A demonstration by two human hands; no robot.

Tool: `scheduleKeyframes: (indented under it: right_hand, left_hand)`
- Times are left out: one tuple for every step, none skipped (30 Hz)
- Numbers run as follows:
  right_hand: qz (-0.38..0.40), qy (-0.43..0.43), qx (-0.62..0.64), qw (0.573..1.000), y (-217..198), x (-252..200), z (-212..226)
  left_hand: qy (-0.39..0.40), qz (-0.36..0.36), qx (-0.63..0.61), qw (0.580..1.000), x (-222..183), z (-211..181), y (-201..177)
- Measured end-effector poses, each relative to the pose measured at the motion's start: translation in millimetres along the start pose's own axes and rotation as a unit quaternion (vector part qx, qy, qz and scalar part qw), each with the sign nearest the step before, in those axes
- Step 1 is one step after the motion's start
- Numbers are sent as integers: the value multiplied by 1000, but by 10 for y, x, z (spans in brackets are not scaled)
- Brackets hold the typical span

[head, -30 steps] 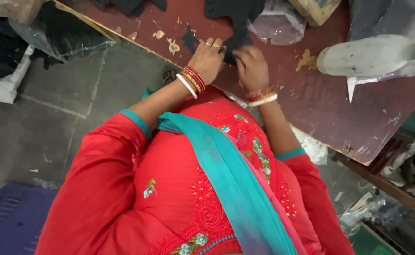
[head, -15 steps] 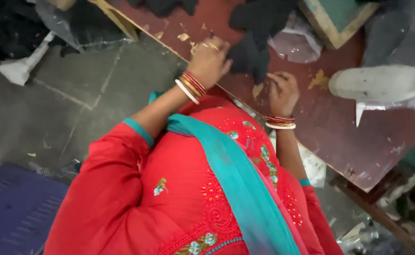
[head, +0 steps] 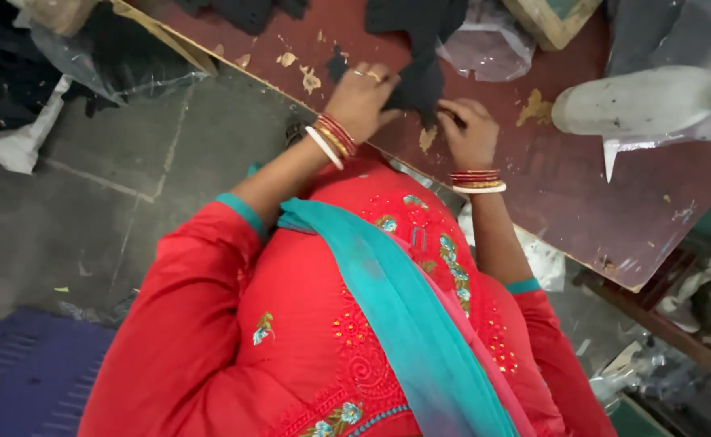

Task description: Sorting and stacking black fabric pieces on a workbench.

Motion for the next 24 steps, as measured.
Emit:
scheduleKeyframes:
  right_hand:
    - [6,-32,-20,999,46,25,79]
    - [6,-31,-21,999,90,71,112]
    - [22,-77,-30,996,156,113,201]
    - [39,-122,-39,991,232,153,293]
    - [39,-122,-39,991,272,244,268]
    - [54,-131,-61,988,328,330,250]
    - [70,-141,-84,984,384,417,233]
    - [71,-141,-84,984,389,433,223]
    - [59,-151,-94,982,386,447,229]
    - [48,-160,-105,980,384,460,235]
    - [48,-161,-105,980,378,358,228]
    - [57,-169,-112,978,377,258,230]
    - [65,-178,-119,975,377,158,233]
    - [66,-179,-120,974,336,81,261]
    - [52,-150,-90,983,264,14,256]
    - [37,-122,-58,990,213,-47,256]
    - [38,-125,-57,990,127,-54,232]
    - [10,-85,-57,995,19,-43,163]
    - [-19,-46,-57,997,-92,-37,93]
    - [-16,-49,-52,997,-121,-40,63]
    - [-22,-31,-29,999,-164,-42,10]
    - [-30,-16,-7,999,-213,-16,-40]
    - [-29,-21,-4,999,-175,-11,-36]
    - [-19,-5,27,999,-142,-22,-69]
  left_hand:
    - [12,14,-18,1000,27,-99,120]
    - [13,15,-19,1000,30,-97,208]
    - [10,22,-26,999,32,-91,304]
    - [7,30,-32,999,29,-79,393]
    - [7,31,-32,999,42,-99,367]
    - [-5,39,-31,999,64,-109,353]
    - [-16,46,-30,998,85,-117,337]
    - [-16,46,-31,998,92,-134,319]
    - [-32,43,-51,997,96,-128,298]
    - [-47,40,-71,996,98,-122,277]
    - [-48,40,-71,996,87,-116,293]
    - [-43,31,-77,996,84,-115,300]
    - [-38,21,-83,996,77,-112,306]
    - [-40,19,-84,996,68,-106,306]
    - [-39,16,-82,996,56,-105,305]
    - [-39,14,-78,996,35,-89,291]
    - [-41,12,-77,996,7,-79,254]
    - [-33,-4,-89,995,-27,-68,192]
    - [-24,-20,-101,994,-61,-60,128]
    - [-28,-20,-96,995,-111,7,44]
    - [-38,-50,-80,995,-168,77,-79]
    - [-45,-83,-62,994,-205,153,-216]
    - [-48,-85,-57,994,-258,336,-331]
    - [-98,-131,-28,986,-329,557,-477]
Point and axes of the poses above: each hand's wrist, its own x-axis towards the middle knuckle, its own y-axis out of the palm, z = x × y, the point moved 6 cm from there along x, towards the middle knuckle, and after that the axes turned 5 degrees about z, right-handed, at the moved point
